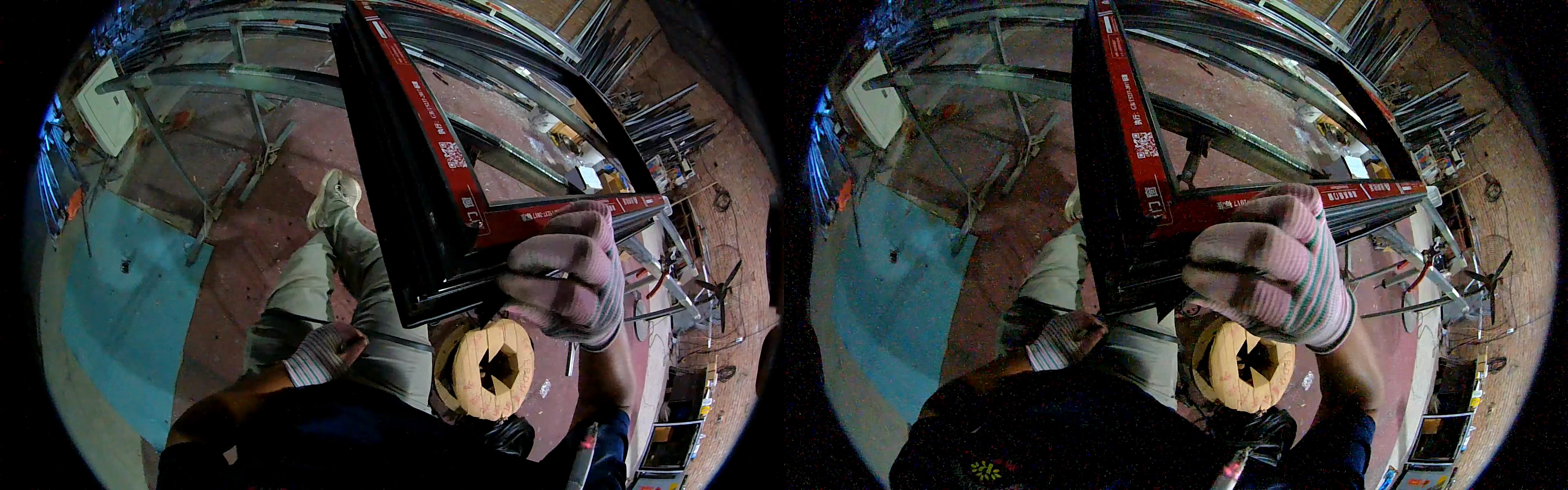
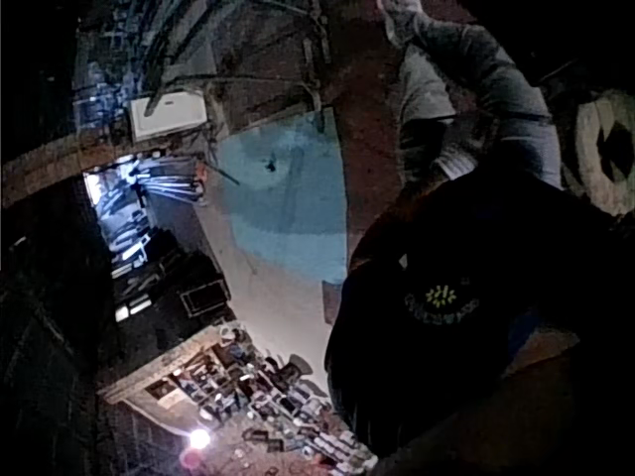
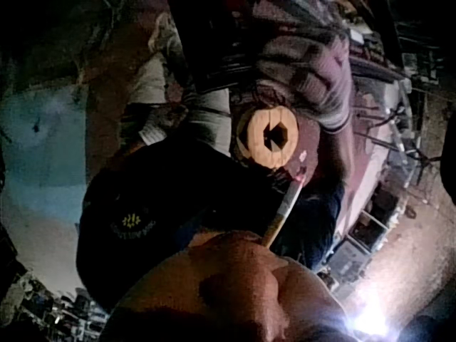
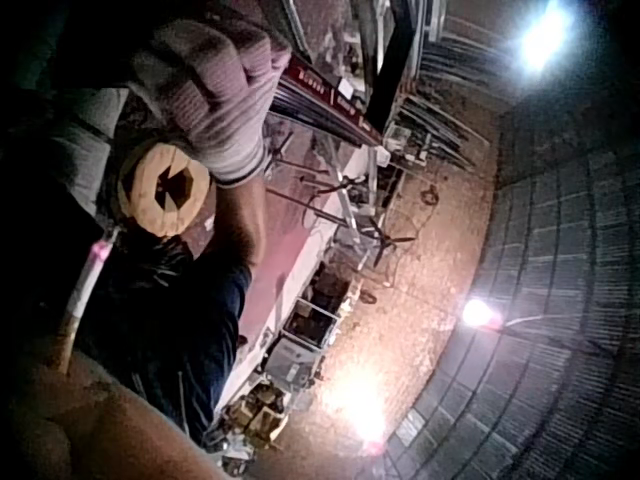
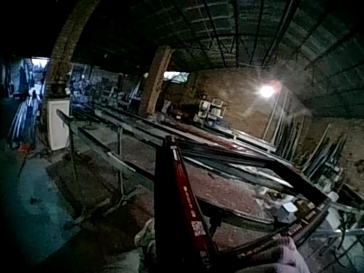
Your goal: The person uses shears to trim a black rubber seal along the edges of a window frame. They repeatedly cut small sections, reposition the frame, and press the seal into place to ensure a snug fit.
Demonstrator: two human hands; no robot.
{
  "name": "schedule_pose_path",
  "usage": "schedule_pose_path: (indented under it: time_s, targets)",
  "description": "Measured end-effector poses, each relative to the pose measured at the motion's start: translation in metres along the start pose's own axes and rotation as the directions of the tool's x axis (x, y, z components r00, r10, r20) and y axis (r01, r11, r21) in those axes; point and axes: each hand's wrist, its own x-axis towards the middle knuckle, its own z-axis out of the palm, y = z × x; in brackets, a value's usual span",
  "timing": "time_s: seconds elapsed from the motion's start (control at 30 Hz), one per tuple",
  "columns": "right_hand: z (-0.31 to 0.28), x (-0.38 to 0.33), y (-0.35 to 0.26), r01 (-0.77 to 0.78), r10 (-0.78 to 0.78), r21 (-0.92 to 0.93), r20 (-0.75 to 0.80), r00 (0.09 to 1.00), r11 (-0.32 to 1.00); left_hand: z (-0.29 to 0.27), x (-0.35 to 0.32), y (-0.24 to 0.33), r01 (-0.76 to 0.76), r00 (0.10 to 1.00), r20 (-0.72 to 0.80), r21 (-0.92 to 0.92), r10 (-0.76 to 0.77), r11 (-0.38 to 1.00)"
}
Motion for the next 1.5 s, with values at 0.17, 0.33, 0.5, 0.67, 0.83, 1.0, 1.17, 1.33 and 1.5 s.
schedule_pose_path:
  time_s: [0.17, 0.33, 0.5, 0.67, 0.83, 1.0, 1.17, 1.33, 1.5]
  targets:
    - [0.014, 0.003, -0.007, -0.036, 0.021, -0.073, -0.19, 0.982, 0.997, -0.003, -0.002, -0.01, -0.024, 0.998, 0.057, 0.059, 0.021, 0.998]
    - [0.003, 0.013, -0.025, -0.111, 0.095, -0.224, -0.083, 0.992, 0.968, -0.007, -0.004, 0.0, 0.06, 0.997, 0.055, 0.052, -0.062, 0.997]
    - [0.007, 0.015, -0.032, -0.208, 0.208, -0.245, -0.028, 0.978, 0.947, -0.005, -0.004, -0.001, -0.008, 1.0, 0.018, -0.054, 0.009, 0.998]
    - [0.0, 0.017, -0.025, -0.307, 0.308, 0.029, -0.026, 0.951, 0.951, -0.002, -0.001, 0.001, -0.055, 0.998, 0.032, -0.083, 0.058, 0.995]
    - [0.018, 0.019, -0.016, -0.242, 0.257, 0.108, -0.159, 0.953, 0.964, 0.001, -0.003, -0.006, -0.015, 0.998, 0.059, -0.143, 0.024, 0.99]
    - [0.015, 0.027, -0.024, -0.215, 0.215, 0.012, -0.052, 0.975, 0.977, -0.004, -0.001, -0.002, -0.018, 0.995, 0.095, 0.003, 0.018, 1.0]
    - [0.011, 0.035, -0.025, -0.346, 0.348, 0.181, 0.021, 0.937, 0.921, -0.001, -0.003, -0.009, -0.107, 0.991, 0.085, 0.039, 0.104, 0.993]
    - [0.005, 0.041, -0.022, -0.47, 0.447, 0.272, 0.144, 0.883, 0.84, 0.003, -0.004, -0.015, -0.093, 0.992, 0.084, 0.033, 0.09, 0.995]
    - [0.001, 0.041, -0.004, -0.291, 0.28, 0.176, 0.086, 0.956, 0.94, 0.001, -0.003, -0.008, -0.011, 0.991, 0.133, 0.034, 0.006, 0.999]
